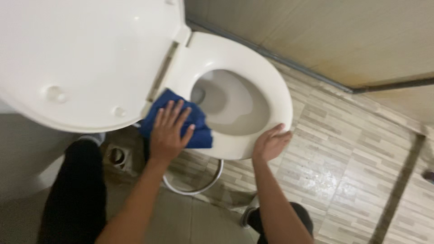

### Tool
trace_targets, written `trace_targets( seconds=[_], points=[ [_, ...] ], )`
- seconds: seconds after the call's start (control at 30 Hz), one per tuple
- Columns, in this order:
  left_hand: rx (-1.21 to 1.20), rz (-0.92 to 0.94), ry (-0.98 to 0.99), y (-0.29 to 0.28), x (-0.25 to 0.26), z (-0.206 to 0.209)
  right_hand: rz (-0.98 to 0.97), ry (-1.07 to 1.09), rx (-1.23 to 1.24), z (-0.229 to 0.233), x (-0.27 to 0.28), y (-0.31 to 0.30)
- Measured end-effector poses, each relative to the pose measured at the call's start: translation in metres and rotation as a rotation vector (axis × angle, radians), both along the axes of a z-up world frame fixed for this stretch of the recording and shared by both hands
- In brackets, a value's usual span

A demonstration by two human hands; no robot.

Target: The person wipes the rim, exterior, and lid of a toilet using a blue cloth.

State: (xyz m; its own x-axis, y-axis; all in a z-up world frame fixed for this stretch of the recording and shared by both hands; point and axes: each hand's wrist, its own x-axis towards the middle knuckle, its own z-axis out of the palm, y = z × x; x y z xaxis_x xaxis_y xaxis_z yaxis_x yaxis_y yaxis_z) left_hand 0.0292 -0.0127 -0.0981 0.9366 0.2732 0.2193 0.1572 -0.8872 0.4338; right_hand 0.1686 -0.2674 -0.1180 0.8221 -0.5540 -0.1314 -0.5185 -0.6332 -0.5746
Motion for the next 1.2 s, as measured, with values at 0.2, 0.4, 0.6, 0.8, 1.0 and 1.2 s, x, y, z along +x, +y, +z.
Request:
trace_targets(
  seconds=[0.2,0.4,0.6,0.8,1.0,1.2],
  points=[
    [0.038,0.033,0.099,0.006,0.022,0.004,-0.005,-0.001,-0.011,0.000,0.003,0.001],
    [0.247,0.000,0.275,0.026,0.076,-0.014,0.014,0.055,-0.013,0.003,0.002,0.003],
    [0.317,-0.075,0.218,0.059,0.151,-0.029,0.019,0.082,-0.037,0.003,0.005,0.006],
    [0.100,-0.081,0.020,0.080,0.169,-0.026,0.008,0.119,-0.033,0.005,0.009,0.008],
    [0.257,0.131,0.139,0.042,0.126,0.006,0.018,0.120,-0.055,0.007,0.008,0.008],
    [-0.099,0.270,-0.059,0.025,0.117,0.011,0.012,0.097,-0.044,0.005,0.008,0.008]
  ],
)
